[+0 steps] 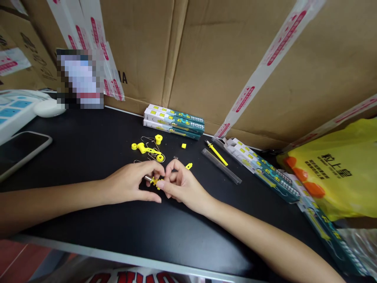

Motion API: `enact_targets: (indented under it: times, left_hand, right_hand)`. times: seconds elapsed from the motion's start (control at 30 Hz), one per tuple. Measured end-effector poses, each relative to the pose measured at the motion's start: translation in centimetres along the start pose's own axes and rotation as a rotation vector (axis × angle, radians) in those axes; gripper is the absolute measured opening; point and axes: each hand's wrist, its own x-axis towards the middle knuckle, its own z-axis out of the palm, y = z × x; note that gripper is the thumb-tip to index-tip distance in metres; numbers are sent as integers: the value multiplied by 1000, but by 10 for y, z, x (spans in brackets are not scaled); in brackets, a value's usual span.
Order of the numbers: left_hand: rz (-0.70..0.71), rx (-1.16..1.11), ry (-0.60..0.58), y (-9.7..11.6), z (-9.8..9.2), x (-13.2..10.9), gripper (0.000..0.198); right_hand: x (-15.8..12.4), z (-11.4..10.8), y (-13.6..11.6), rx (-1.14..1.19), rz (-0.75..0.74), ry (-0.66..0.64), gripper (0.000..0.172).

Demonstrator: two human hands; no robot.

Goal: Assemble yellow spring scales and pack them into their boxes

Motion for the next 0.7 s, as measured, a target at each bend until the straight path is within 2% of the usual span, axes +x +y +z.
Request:
enact_targets:
  times: [0.1,0.17,0.27,0.33,0.43,0.53,0.6,0.7]
  left_hand:
    - [56,115,-27,-2,-2,0,17]
    - [51,169,47,-5,-6,2,13]
    - [6,257,218,-12,-17,7,12]
    - [-7,325,253,-15,-23,10,11]
    - [62,461,235,-15,-27,11,11]
    - [190,602,212,-11,-22,8,24]
    - [240,619,180,-8,-15,5,27]
    - [202,548,109,-8,-8,4,22]
  right_hand:
    - [1,-3,-2,-22,5,-46,40]
    - [1,-9,-8,-41,-13,-41,36]
    - [2,-21,-18,-76,-55,47,30]
    - [4,-28,-21,-85,-81,94,28]
    - [7,-31,-18,-90,-89,82,28]
    - [7,-26,-11,-142,-137,70,27]
    - [6,-21,-7,-194,-194,84,24]
    - [4,-12,-3,-275,-252,98,21]
